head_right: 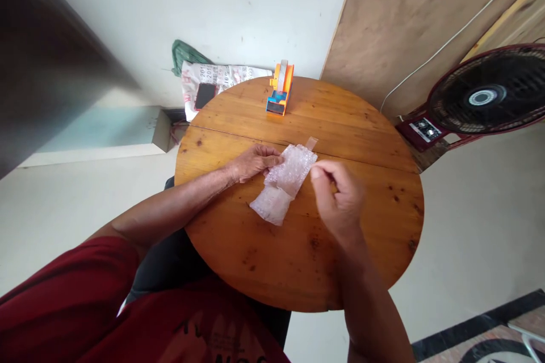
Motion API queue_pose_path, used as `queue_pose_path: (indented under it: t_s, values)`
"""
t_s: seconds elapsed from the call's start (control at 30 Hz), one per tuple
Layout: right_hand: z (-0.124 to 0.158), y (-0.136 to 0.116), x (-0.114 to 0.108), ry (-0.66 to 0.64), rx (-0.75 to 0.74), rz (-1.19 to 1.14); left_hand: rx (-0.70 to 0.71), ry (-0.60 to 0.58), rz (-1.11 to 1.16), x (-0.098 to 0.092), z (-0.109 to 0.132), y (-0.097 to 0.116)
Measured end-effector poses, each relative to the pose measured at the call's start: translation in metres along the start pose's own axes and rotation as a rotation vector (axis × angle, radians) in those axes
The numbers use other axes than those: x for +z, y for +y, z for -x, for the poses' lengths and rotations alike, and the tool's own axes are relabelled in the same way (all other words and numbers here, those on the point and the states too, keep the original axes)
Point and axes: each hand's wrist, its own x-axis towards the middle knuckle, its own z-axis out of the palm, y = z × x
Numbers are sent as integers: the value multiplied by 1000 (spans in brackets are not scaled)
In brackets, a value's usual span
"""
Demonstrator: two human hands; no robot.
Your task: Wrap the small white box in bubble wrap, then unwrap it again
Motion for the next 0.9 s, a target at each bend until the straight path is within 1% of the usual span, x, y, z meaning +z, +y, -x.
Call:
queue_pose_path:
  t_s: [0.07, 0.1, 0.23, 0.37, 0.47, 0.53, 0.6, 0.67, 0.77, 0.8, 0.9]
  values:
    - [6, -6, 6, -170, 30, 33, 44, -27, 24, -1, -1, -1]
    - [6, -4, 10, -211, 49, 55, 70, -42, 37, -1, -1, -2]
    - [2, 11, 22, -292, 140, 114, 142, -102, 77, -1, 0, -5]
    - [2, 15, 25, -353, 185, 86, 140, -153, 114, 0, 3, -4]
    - [3, 16, 24, -336, 175, 52, 139, -161, 131, -1, 3, -4]
    - [2, 20, 20, -296, 173, 22, 136, -124, 170, -4, 1, -5]
    - [-1, 26, 17, -232, 199, -3, 124, -58, 225, -8, -3, -5]
    - [-4, 32, 15, -150, 256, -83, 118, 22, 269, -12, -7, -4]
    - [-7, 39, 16, -64, 369, -299, 114, 103, 285, -17, -10, -2]
    - [-7, 41, 18, -51, 410, -370, 102, 111, 284, -18, -11, -1]
    - [-9, 45, 23, -64, 523, -527, 84, 127, 248, -19, -12, 1]
